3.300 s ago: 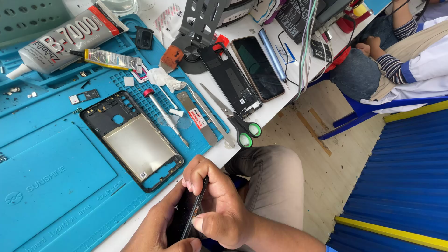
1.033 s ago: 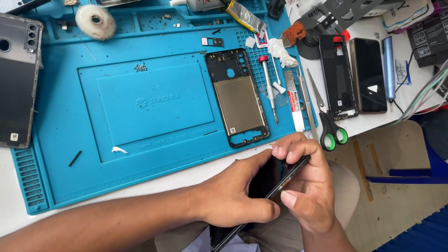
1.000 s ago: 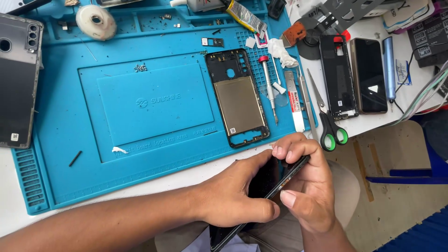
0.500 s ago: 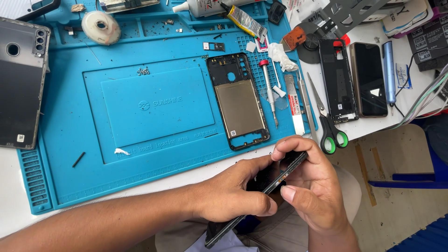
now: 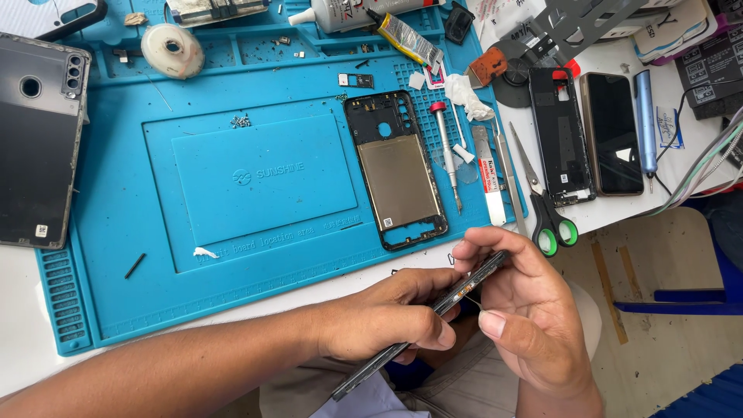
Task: Disassembling a smartphone by prying off the back cover and inspecting internal parts
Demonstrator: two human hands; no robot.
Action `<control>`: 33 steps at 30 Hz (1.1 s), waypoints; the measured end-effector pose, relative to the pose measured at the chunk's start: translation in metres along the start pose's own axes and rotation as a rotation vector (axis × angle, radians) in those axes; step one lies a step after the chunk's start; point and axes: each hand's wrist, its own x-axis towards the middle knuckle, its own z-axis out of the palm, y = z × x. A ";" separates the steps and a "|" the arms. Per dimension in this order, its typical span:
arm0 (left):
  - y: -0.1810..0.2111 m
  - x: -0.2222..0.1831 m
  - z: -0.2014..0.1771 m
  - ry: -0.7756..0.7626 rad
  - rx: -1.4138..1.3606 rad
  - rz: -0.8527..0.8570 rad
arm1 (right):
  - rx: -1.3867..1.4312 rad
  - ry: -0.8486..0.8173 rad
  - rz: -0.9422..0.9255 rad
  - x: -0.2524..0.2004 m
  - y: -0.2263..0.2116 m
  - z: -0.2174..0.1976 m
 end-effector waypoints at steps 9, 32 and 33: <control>-0.006 0.000 0.000 -0.041 -0.234 -0.087 | -0.066 0.023 0.000 0.001 0.002 0.000; -0.017 -0.003 -0.018 0.122 0.172 -0.243 | -0.195 0.093 -0.005 0.006 -0.016 0.018; -0.019 -0.002 -0.021 0.076 0.176 -0.203 | -0.199 0.075 0.020 0.005 -0.017 0.019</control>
